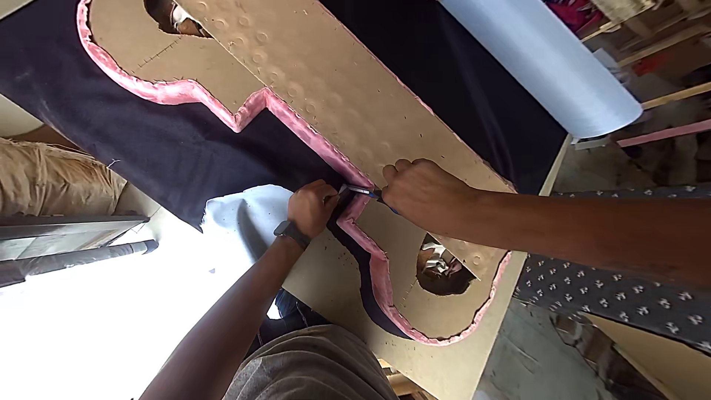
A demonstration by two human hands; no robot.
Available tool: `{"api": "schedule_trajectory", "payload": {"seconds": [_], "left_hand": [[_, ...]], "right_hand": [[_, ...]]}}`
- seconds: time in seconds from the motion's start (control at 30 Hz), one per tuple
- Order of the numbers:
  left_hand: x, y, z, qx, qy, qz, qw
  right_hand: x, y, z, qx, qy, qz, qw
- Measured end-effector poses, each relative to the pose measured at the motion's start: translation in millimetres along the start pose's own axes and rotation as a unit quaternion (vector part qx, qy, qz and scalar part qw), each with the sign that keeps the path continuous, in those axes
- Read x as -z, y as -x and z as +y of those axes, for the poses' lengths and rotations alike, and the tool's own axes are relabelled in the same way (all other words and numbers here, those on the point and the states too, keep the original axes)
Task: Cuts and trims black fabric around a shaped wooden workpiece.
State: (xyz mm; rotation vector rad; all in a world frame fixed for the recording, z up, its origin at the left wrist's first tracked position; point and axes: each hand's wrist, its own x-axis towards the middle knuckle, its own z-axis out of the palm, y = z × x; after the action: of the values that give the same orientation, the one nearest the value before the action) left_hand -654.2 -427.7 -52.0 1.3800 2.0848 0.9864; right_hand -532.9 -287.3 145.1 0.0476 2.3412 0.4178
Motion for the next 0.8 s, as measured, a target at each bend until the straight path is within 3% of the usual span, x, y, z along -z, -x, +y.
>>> {"api": "schedule_trajectory", "payload": {"seconds": [0.13, 0.27, 0.63, 0.8], "left_hand": [[0.7, 7.4, -3.1, 0.008, 0.016, 0.012, 1.0], [-6.8, 12.2, -7.3, 0.013, 0.048, 0.038, 0.998], [-14.1, 13.2, -12.7, 0.026, 0.09, 0.097, 0.991], [-15.9, 12.3, -6.8, 0.025, 0.098, 0.092, 0.991]], "right_hand": [[-34.5, 21.6, 33.2, -0.007, -0.073, 0.07, 0.995], [-71.2, 39.3, 44.4, -0.027, -0.07, 0.133, 0.988], [-36.5, 10.3, 43.3, 0.016, -0.059, 0.09, 0.994], [-46.1, 4.9, 34.3, -0.004, -0.065, 0.095, 0.993]]}}
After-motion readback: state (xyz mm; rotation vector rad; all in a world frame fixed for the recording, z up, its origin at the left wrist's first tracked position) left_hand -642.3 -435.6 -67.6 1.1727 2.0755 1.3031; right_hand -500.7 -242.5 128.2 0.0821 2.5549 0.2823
